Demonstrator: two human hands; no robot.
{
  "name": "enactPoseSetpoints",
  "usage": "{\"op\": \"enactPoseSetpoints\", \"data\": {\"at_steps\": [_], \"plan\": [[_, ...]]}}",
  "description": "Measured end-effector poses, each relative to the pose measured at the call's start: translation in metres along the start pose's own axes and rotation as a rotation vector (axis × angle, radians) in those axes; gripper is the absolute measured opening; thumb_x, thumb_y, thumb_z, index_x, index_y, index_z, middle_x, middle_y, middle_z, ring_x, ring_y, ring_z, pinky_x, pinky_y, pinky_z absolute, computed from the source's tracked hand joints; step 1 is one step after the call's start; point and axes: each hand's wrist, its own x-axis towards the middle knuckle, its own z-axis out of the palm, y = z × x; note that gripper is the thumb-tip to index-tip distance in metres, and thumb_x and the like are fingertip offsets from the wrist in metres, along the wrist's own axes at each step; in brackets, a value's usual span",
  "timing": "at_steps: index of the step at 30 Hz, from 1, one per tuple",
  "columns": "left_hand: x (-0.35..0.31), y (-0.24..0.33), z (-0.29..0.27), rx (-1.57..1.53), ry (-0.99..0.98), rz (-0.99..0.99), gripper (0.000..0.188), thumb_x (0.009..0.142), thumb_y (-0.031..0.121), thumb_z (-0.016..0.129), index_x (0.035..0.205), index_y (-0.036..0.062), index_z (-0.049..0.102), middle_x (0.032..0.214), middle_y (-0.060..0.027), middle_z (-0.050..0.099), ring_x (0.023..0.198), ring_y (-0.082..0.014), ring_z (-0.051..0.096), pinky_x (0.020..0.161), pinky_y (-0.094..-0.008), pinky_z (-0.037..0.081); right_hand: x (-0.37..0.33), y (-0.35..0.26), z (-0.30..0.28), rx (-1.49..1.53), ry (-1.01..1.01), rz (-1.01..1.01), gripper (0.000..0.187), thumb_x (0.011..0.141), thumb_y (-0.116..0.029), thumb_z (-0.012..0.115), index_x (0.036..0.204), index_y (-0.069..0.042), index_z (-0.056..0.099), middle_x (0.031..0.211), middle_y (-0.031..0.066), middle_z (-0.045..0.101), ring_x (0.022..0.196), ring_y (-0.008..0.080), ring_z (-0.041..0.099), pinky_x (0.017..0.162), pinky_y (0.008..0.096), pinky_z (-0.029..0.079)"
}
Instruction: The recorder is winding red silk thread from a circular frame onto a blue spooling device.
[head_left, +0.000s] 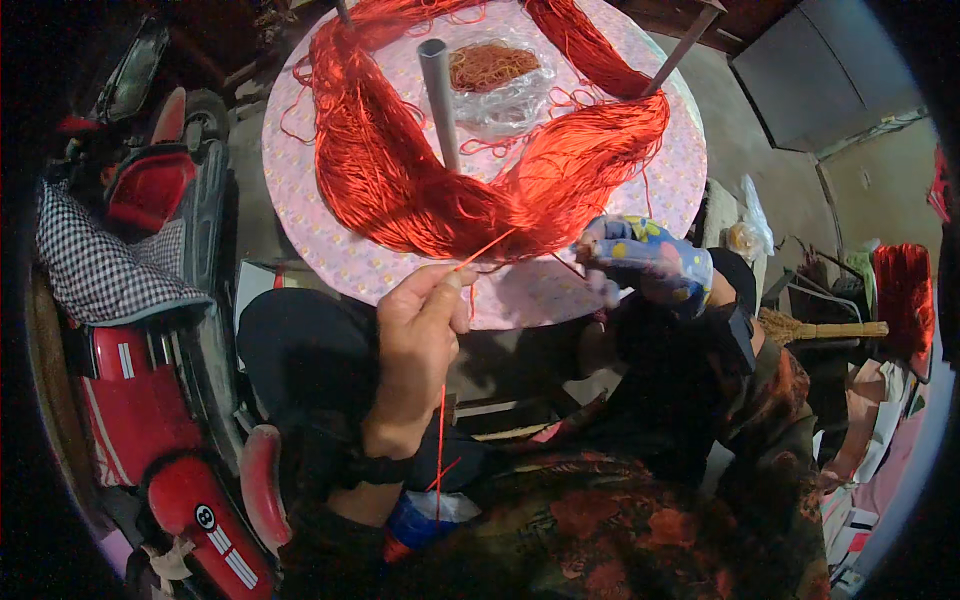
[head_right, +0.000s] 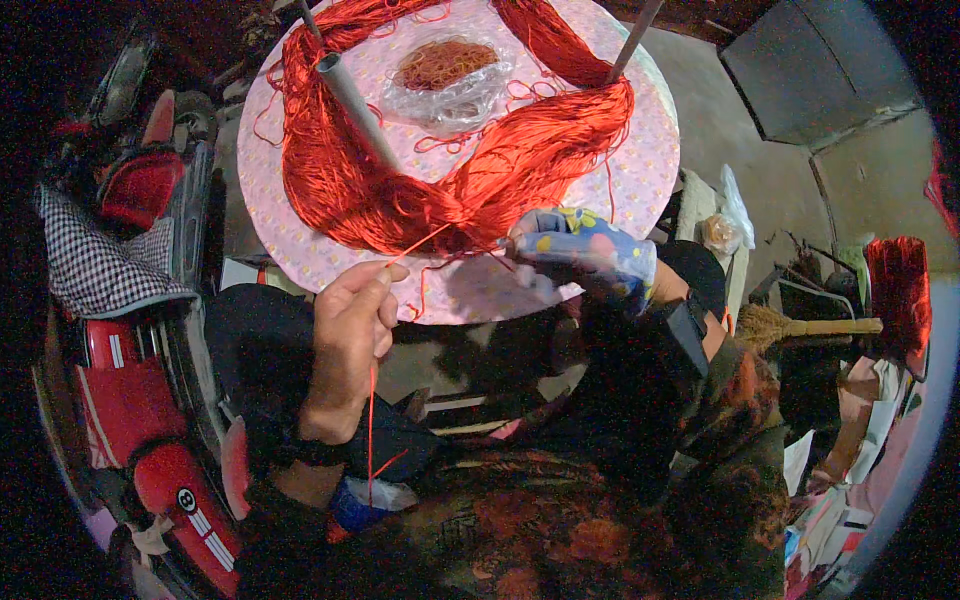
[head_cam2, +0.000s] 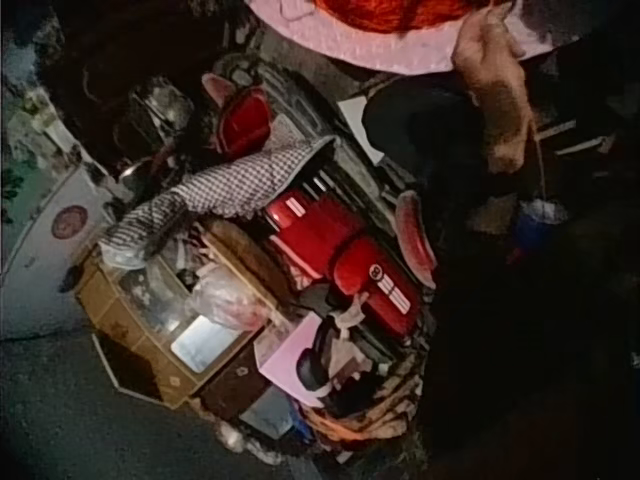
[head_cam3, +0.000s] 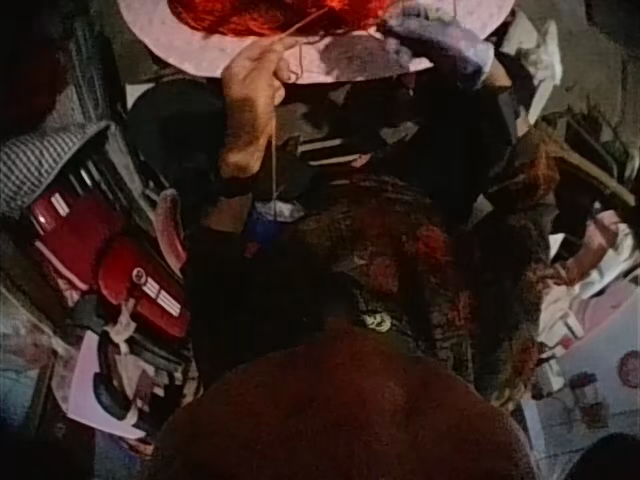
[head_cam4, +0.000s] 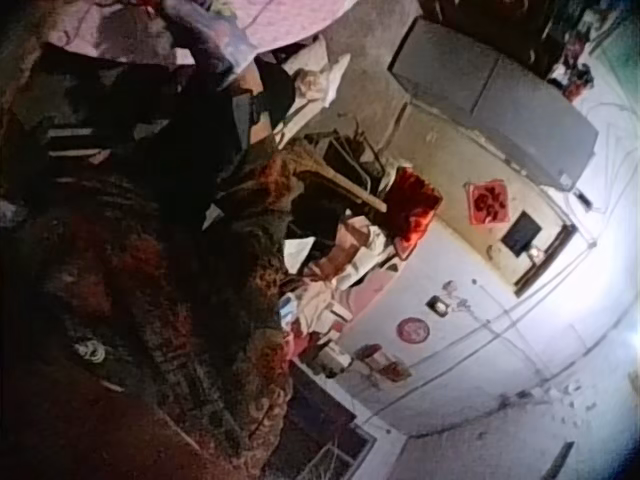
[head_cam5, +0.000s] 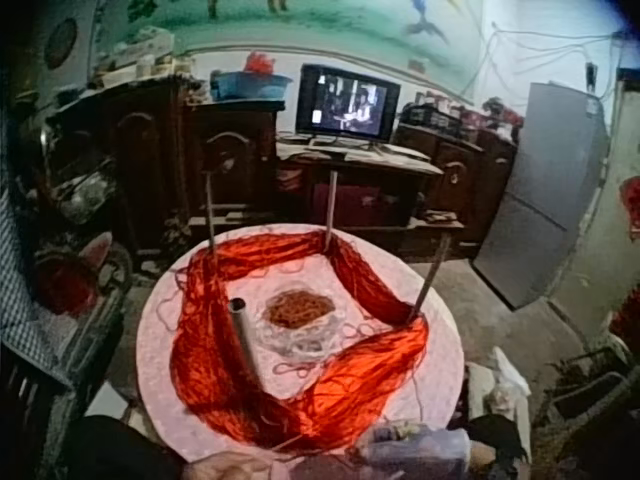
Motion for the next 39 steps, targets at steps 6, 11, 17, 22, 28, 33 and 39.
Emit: {"op": "enactPoseSetpoints", "data": {"at_steps": [6,11,17,22,28,33,39], "plan": [[-0.002,0.004,0.003,-0.012,0.014,-0.002,0.023,0.096,0.017,0.050,0.102,-0.0007,0.063,0.063,0.0047,0.045,0.046,0.0007,0.029,0.040,-0.0180,0.019,-0.017,-0.010,-0.011,-0.724,-0.141,-0.536,0.026,0.083,-0.015,0.068,0.106,-0.003,0.064,0.106,0.0069,0.066,0.117,0.0235,0.054,0.098,0.0370,0.042],[-0.002,0.005,0.005,-0.004,0.001,0.016,0.028,0.095,0.019,0.050,0.108,-0.0049,0.059,0.063,0.0033,0.045,0.043,0.0001,0.028,0.037,-0.0179,0.019,-0.023,0.006,-0.003,-0.166,-0.001,-0.573,0.032,0.086,-0.021,0.063,0.110,0.000,0.063,0.105,0.0108,0.064,0.115,0.0257,0.054,0.096,0.0374,0.042],[-0.003,0.006,0.002,0.021,0.014,0.017,0.026,0.095,0.019,0.051,0.108,-0.0025,0.060,0.064,0.0041,0.045,0.044,0.0002,0.029,0.037,-0.0179,0.020,-0.045,-0.007,0.026,0.326,-0.072,-0.405,0.050,0.088,-0.029,0.058,0.124,0.004,0.049,0.095,0.0095,0.065,0.056,0.0117,0.053,0.060,0.0252,0.048],[-0.004,0.003,0.002,0.022,0.036,0.033,0.024,0.095,0.020,0.051,0.106,-0.0002,0.060,0.064,0.0046,0.044,0.044,0.0005,0.029,0.037,-0.0176,0.021,-0.079,-0.024,0.017,-0.164,-0.199,-0.147,0.045,0.089,-0.033,0.064,0.118,0.000,0.055,0.100,0.0094,0.066,0.064,0.0115,0.060,0.056,0.0247,0.050],[-0.005,0.005,0.003,-0.008,0.050,0.036,0.024,0.096,0.019,0.050,0.107,-0.0005,0.060,0.064,0.0043,0.045,0.044,0.0006,0.029,0.037,-0.0173,0.021,-0.115,-0.036,0.007,-0.461,-0.245,-0.243,0.029,0.088,-0.020,0.066,0.109,-0.002,0.061,0.090,0.0098,0.070,0.086,0.0210,0.068,0.071,0.0332,0.053],[-0.005,0.002,0.001,-0.022,0.069,0.037,0.024,0.097,0.016,0.049,0.107,-0.0020,0.060,0.064,0.0038,0.046,0.044,0.0005,0.029,0.038,-0.0171,0.020,-0.128,-0.054,0.002,-0.876,-0.257,-0.238,0.024,0.087,-0.017,0.067,0.106,-0.002,0.063,0.091,0.0092,0.071,0.076,0.0171,0.069,0.064,0.0286,0.053],[-0.002,0.003,0.006,0.032,0.059,0.007,0.024,0.096,0.016,0.049,0.108,-0.0027,0.060,0.064,0.0035,0.046,0.044,0.0001,0.031,0.038,-0.0171,0.021,-0.162,-0.075,0.005,-0.931,-0.089,-0.344,0.028,0.080,-0.039,0.068,0.092,-0.014,0.069,0.083,0.0078,0.069,0.079,0.0314,0.068,0.088,0.0486,0.051]]}}
